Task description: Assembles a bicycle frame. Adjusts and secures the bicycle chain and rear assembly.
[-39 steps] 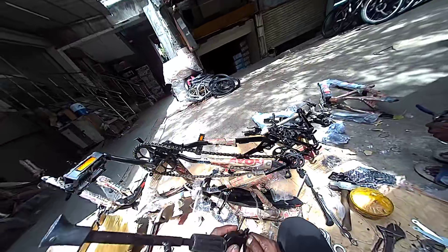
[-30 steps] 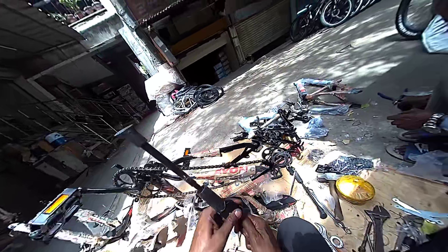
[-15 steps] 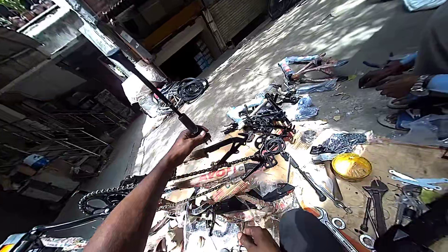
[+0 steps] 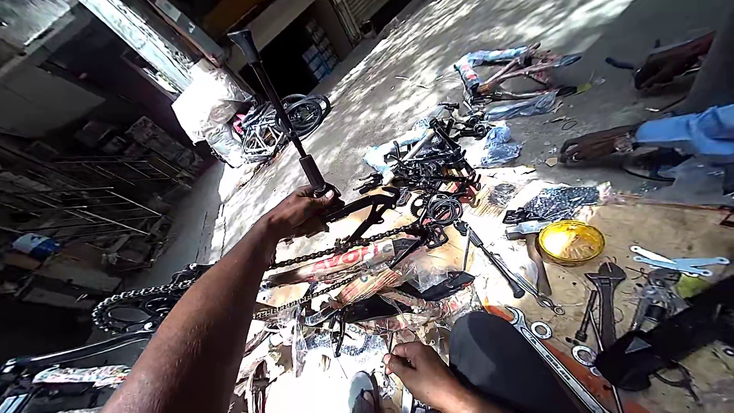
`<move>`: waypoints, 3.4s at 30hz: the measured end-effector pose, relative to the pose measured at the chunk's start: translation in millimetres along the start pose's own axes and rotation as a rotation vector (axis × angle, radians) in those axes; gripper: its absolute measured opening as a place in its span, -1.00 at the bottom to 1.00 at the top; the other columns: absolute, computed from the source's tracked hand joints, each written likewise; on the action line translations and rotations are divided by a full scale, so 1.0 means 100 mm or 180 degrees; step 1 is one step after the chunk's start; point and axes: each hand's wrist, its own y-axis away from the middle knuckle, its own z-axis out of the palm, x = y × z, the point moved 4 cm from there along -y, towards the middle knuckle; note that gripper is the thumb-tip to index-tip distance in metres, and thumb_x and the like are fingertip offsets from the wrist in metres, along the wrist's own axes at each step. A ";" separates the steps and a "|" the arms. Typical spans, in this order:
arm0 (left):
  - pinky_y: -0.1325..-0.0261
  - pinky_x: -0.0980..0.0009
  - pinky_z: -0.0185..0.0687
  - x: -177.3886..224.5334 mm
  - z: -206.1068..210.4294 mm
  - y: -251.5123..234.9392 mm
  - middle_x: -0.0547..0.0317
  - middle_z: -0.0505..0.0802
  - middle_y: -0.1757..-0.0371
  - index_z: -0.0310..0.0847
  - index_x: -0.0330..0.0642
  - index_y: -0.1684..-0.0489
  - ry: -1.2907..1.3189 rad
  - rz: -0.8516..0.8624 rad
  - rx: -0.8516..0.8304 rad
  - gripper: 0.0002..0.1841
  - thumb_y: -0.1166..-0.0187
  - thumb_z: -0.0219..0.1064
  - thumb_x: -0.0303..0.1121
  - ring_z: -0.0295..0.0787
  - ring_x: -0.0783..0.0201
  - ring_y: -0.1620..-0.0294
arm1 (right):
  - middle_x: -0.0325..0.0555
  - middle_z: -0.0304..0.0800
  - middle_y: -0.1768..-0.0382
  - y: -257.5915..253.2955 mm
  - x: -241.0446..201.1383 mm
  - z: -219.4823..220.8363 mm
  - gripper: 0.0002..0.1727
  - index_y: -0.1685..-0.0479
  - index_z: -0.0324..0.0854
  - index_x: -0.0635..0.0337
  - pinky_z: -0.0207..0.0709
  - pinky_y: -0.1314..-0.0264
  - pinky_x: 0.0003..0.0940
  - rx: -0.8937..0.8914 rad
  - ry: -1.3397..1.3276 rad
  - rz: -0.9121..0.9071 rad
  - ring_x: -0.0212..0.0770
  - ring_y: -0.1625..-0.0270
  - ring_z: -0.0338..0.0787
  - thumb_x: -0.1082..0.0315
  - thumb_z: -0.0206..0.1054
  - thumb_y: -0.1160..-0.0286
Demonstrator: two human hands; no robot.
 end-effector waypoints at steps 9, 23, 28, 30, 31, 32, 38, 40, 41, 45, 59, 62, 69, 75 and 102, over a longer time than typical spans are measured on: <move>0.50 0.58 0.63 -0.07 -0.02 -0.07 0.22 0.83 0.28 0.62 -0.02 -0.16 -0.0016 -0.0336 -0.0093 -0.70 -0.87 0.01 -0.11 0.70 0.47 0.52 | -0.26 0.72 0.35 0.08 -0.09 -0.18 -0.55 0.22 0.79 0.04 0.50 0.08 -0.19 0.0234 -0.0167 0.0113 -0.32 0.26 0.68 -0.07 0.13 -0.74; 0.38 0.48 0.74 -0.05 0.06 -0.04 0.38 0.80 0.24 0.58 0.16 -0.15 -0.0404 -0.0378 0.0451 -0.76 -0.81 0.10 -0.02 0.77 0.46 0.41 | -0.24 0.69 0.52 0.17 -0.18 -0.18 -0.62 0.33 0.79 0.02 0.50 0.40 -0.20 0.0484 -0.0273 -0.0155 -0.29 0.48 0.65 0.03 0.21 -0.76; 0.49 0.63 0.61 -0.01 0.11 0.00 0.50 0.79 0.32 0.62 0.23 -0.01 -0.0478 -0.0264 0.0432 -0.80 -0.82 0.08 -0.04 0.68 0.60 0.49 | -0.24 0.70 0.50 0.14 -0.20 -0.19 -0.61 0.31 0.81 0.02 0.52 0.33 -0.18 0.0402 -0.0232 -0.0126 -0.28 0.43 0.67 0.02 0.19 -0.76; 0.39 0.66 0.64 -0.01 0.12 0.01 0.54 0.78 0.30 0.61 0.24 0.04 -0.0472 -0.0160 0.0344 -0.79 -0.84 0.04 -0.07 0.70 0.64 0.42 | -0.25 0.75 0.45 0.12 -0.20 -0.19 -0.62 0.29 0.81 0.01 0.54 0.25 -0.15 0.0370 -0.0211 -0.0111 -0.28 0.36 0.71 0.02 0.19 -0.75; 0.38 0.67 0.65 -0.03 0.10 0.00 0.56 0.78 0.30 0.61 0.24 0.04 -0.0456 -0.0126 0.0328 -0.79 -0.84 0.03 -0.07 0.70 0.65 0.41 | -0.25 0.75 0.44 0.12 -0.21 -0.20 -0.62 0.28 0.82 0.01 0.54 0.24 -0.16 0.0367 -0.0208 -0.0120 -0.28 0.35 0.72 0.02 0.20 -0.75; 0.35 0.68 0.65 -0.04 0.08 -0.01 0.58 0.78 0.28 0.60 0.26 0.04 -0.0415 -0.0103 0.0281 -0.79 -0.84 0.02 -0.07 0.71 0.67 0.38 | -0.25 0.75 0.45 0.13 -0.22 -0.21 -0.62 0.29 0.82 0.02 0.55 0.26 -0.17 0.0387 -0.0209 -0.0148 -0.28 0.36 0.72 0.03 0.20 -0.75; 0.42 0.66 0.66 -0.02 0.11 -0.06 0.56 0.76 0.33 0.57 0.25 0.02 -0.0569 -0.0193 0.0360 -0.76 -0.87 -0.05 -0.07 0.70 0.66 0.43 | -0.19 0.77 0.43 0.11 -0.20 -0.20 -0.61 0.22 0.80 0.09 0.60 0.25 -0.15 0.0285 -0.0360 -0.0218 -0.25 0.39 0.74 0.04 0.18 -0.77; 0.42 0.64 0.66 -0.03 0.09 -0.05 0.54 0.76 0.33 0.57 0.22 -0.03 -0.0542 -0.0184 0.0442 -0.78 -0.86 -0.01 -0.08 0.70 0.64 0.44 | -0.18 0.75 0.46 0.10 -0.21 -0.20 -0.60 0.22 0.79 0.10 0.62 0.29 -0.18 0.0234 -0.0378 -0.0239 -0.26 0.44 0.74 0.04 0.17 -0.77; 0.41 0.67 0.66 -0.06 0.05 -0.06 0.55 0.77 0.34 0.58 0.22 -0.06 -0.0473 -0.0123 0.0419 -0.79 -0.85 0.00 -0.10 0.70 0.66 0.44 | -0.18 0.74 0.47 0.10 -0.21 -0.20 -0.60 0.24 0.79 0.11 0.60 0.29 -0.17 0.0237 -0.0375 -0.0265 -0.25 0.43 0.72 0.05 0.17 -0.77; 0.38 0.69 0.66 -0.13 -0.06 -0.08 0.55 0.77 0.36 0.61 0.21 -0.01 -0.0314 -0.0044 0.0428 -0.80 -0.83 0.04 -0.12 0.70 0.68 0.44 | -0.17 0.74 0.43 0.12 -0.24 -0.22 -0.59 0.21 0.79 0.11 0.56 0.21 -0.14 0.0205 -0.0330 -0.0259 -0.23 0.35 0.72 0.03 0.16 -0.78; 0.43 0.65 0.68 -0.09 0.03 -0.11 0.53 0.80 0.31 0.64 0.20 0.02 -0.0432 0.0087 0.0319 -0.80 -0.83 0.06 -0.13 0.73 0.63 0.44 | -0.19 0.72 0.47 0.10 -0.25 -0.20 -0.59 0.28 0.77 0.11 0.54 0.26 -0.16 0.0199 -0.0313 -0.0323 -0.24 0.37 0.71 0.02 0.18 -0.77; 0.40 0.67 0.69 -0.10 0.02 -0.08 0.55 0.81 0.31 0.63 0.18 -0.03 -0.0402 0.0136 0.0442 -0.80 -0.84 0.05 -0.15 0.73 0.65 0.43 | -0.20 0.70 0.48 0.11 -0.25 -0.21 -0.59 0.32 0.75 0.09 0.52 0.29 -0.17 0.0222 -0.0328 -0.0331 -0.25 0.39 0.69 0.03 0.18 -0.77; 0.50 0.70 0.62 -0.08 0.05 -0.07 0.58 0.77 0.38 0.61 0.24 0.08 -0.0423 0.0044 0.0422 -0.78 -0.85 0.01 -0.14 0.67 0.68 0.52 | -0.19 0.69 0.51 0.11 -0.25 -0.21 -0.60 0.32 0.76 0.11 0.52 0.27 -0.14 0.0275 -0.0343 -0.0415 -0.23 0.40 0.69 0.05 0.19 -0.76; 0.61 0.68 0.54 -0.06 0.07 -0.08 0.57 0.74 0.46 0.57 0.26 0.14 -0.0497 -0.0072 0.0443 -0.80 -0.84 0.03 -0.11 0.60 0.66 0.62 | -0.20 0.71 0.48 0.11 -0.26 -0.21 -0.59 0.28 0.77 0.11 0.54 0.23 -0.16 0.0210 -0.0320 -0.0412 -0.24 0.38 0.70 0.04 0.17 -0.78; 0.48 0.66 0.64 -0.07 0.09 -0.11 0.57 0.78 0.36 0.57 0.22 0.09 -0.0574 0.0015 0.0707 -0.85 -0.82 0.11 -0.08 0.69 0.64 0.51 | -0.17 0.69 0.49 0.12 -0.27 -0.27 -0.60 0.25 0.76 0.11 0.53 0.30 -0.20 0.0083 -0.0478 -0.0332 -0.25 0.41 0.68 0.04 0.15 -0.78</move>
